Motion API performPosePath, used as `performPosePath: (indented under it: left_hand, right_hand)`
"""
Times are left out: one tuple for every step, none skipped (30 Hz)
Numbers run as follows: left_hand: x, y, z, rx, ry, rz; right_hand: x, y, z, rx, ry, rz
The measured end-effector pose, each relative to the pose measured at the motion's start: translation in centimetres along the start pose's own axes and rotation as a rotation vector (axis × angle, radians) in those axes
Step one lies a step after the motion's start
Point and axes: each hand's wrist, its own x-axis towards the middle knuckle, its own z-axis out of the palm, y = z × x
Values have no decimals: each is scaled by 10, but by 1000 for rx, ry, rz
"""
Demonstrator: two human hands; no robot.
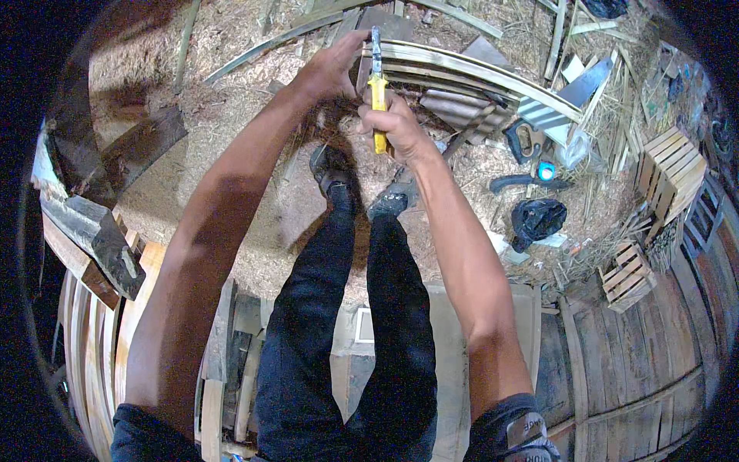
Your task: Assembling a small wooden crate structure using wood frames, bamboo slats, and a hammer.
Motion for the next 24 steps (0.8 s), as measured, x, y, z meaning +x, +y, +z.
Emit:
performPosePath:
  left_hand:
    - [0, 1, -1, -5, -2, -15]
    - [1, 1, -1, -10, -8, -46]
    - [0, 3, -1, -9, 0, -28]
    - [0, 3, -3, -23, -26, -58]
    - [-1, 4, -5, -30, -50, -106]
    - [-1, 5, -7, -26, -48, -94]
    - [0, 6, -5, -1, -88, -182]
    - [1, 7, -6, 29, -127, -267]
    - [2, 8, -8, 38, -125, -261]
    - [2, 10, -8, 38, -90, -212]
    - [1, 13, -8, 34, -55, -164]
    - [1, 17, -8, 26, -21, -113]
    - [0, 20, -9, 44, -11, -110]
    - [0, 25, -10, 44, -10, -99]
    - [-1, 30, -9, 24, -36, -187]
    - [-2, 37, -8, 4, -56, -273]
    - [-7, 45, -5, -29, -8, -269]
    - [-11, 55, 3, -29, -24, -254]
    - [-18, 65, 11, -63, 120, -302]
    - [-26, 72, 17, -97, 265, -348]
    - [-37, 81, 25, -141, 373, -303]
    - [-44, 85, 33, -161, 325, -357]
    - [-53, 89, 43, -47, 423, -422]
    - [-61, 90, 54, 55, 495, -540]
  right_hand:
    - [0, 0, -2, -6, 27, 18]
    - [1, -3, -4, 103, -35, 59]
    - [0, -4, -5, 215, -93, 101]
    - [-1, -6, -4, 216, -94, 100]
    - [-2, -9, -3, 600, -415, 148]
    - [-3, -10, 1, 1035, -796, 179]
    - [-15, -12, 2, 895, -611, 207]
    - [-22, -10, 10, 882, -663, 143]
    - [-35, -9, 15, 881, -695, 63]
    - [-50, -8, 19, 859, -663, 20]
    - [-64, -9, 17, 872, -703, -8]
    - [-80, -12, 11, 745, -555, -13]
    - [-92, -12, 7, 632, -407, -20]
    - [-100, -7, 3, 613, -406, -29]
    - [-108, -3, -3, 422, -160, 0]
    - [-115, 4, -10, 242, 70, 15]
    - [-117, 11, -17, 234, 95, 13]
    - [-115, 21, -24, 82, 210, -49]
    - [-111, 31, -31, -69, 325, -109]
    - [-106, 40, -38, -220, 455, -155]
    - [-104, 47, -47, -281, 557, -42]
    - [-99, 55, -52, -259, 517, -103]
    - [-94, 64, -55, -399, 669, -196]
    - [-92, 70, -58, -527, 828, -263]
